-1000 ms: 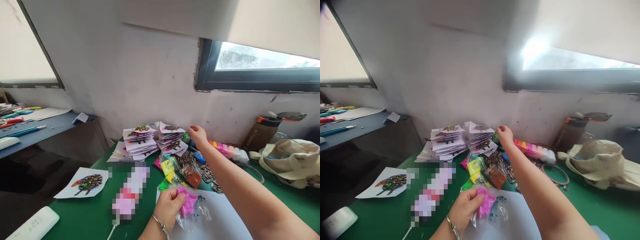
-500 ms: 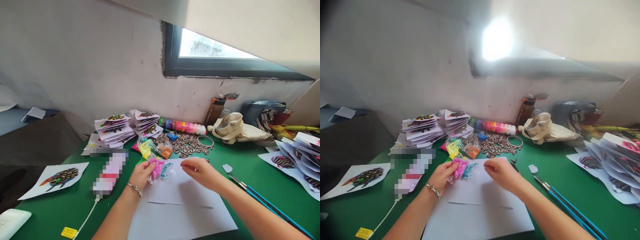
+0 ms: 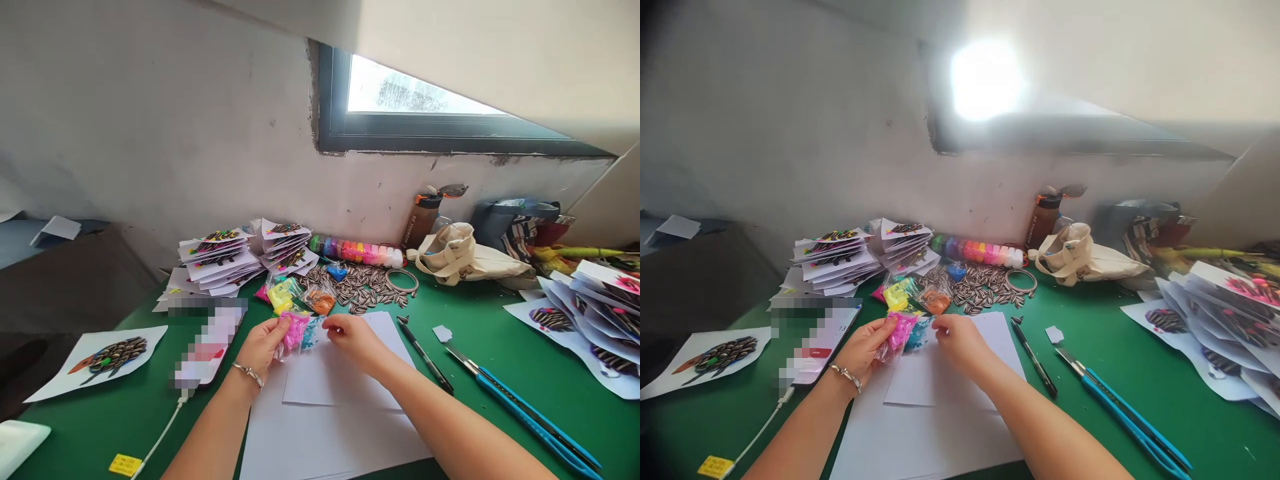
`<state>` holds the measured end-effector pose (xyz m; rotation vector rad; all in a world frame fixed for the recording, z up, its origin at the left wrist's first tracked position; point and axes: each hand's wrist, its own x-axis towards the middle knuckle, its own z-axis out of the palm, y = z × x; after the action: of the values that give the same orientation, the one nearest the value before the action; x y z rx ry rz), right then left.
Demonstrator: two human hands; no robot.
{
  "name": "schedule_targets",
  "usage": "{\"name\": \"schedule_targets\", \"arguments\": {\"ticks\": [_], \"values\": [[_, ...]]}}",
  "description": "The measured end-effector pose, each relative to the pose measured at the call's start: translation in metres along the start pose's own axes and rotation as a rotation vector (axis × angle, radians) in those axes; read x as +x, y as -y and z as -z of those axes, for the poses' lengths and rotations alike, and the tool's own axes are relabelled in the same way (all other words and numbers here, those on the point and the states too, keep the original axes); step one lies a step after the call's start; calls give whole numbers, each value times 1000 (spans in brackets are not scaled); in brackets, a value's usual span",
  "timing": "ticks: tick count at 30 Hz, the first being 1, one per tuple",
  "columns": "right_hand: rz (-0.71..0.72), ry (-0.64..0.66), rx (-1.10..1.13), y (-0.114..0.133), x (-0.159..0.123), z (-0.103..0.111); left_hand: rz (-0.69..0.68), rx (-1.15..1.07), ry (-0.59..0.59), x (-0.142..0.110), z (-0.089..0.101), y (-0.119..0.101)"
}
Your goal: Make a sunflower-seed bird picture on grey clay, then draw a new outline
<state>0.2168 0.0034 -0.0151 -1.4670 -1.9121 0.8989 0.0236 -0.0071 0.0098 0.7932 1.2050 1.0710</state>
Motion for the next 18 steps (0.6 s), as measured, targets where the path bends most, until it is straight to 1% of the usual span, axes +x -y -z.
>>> {"name": "schedule_targets", "arguments": {"ticks": [3,6,8,9,10,12,13,15,18], "values": [[55,-5,-5,2,16,-3,-9,-25,-22,2,5,-2],[115,0,-22,3,19,7,-15,-36,-76,7,11,-2],[150,-16,-84,0,10,18,-9,-40,-118,11,15,0],[169,-47,-171,-1,1,23,-8,-41,-132,12,16,1],[199,-38,-268,-3,-10,26,-7,-44,-138,13,16,2],[245,42,-411,-6,-37,26,-16,-46,-134,14,15,4],[274,121,-448,-8,-52,25,-26,-45,-131,15,15,6],[337,308,-453,-10,-78,21,-44,-38,-123,15,14,8],[361,409,-425,-9,-102,21,-47,-35,-111,15,12,10]]}}
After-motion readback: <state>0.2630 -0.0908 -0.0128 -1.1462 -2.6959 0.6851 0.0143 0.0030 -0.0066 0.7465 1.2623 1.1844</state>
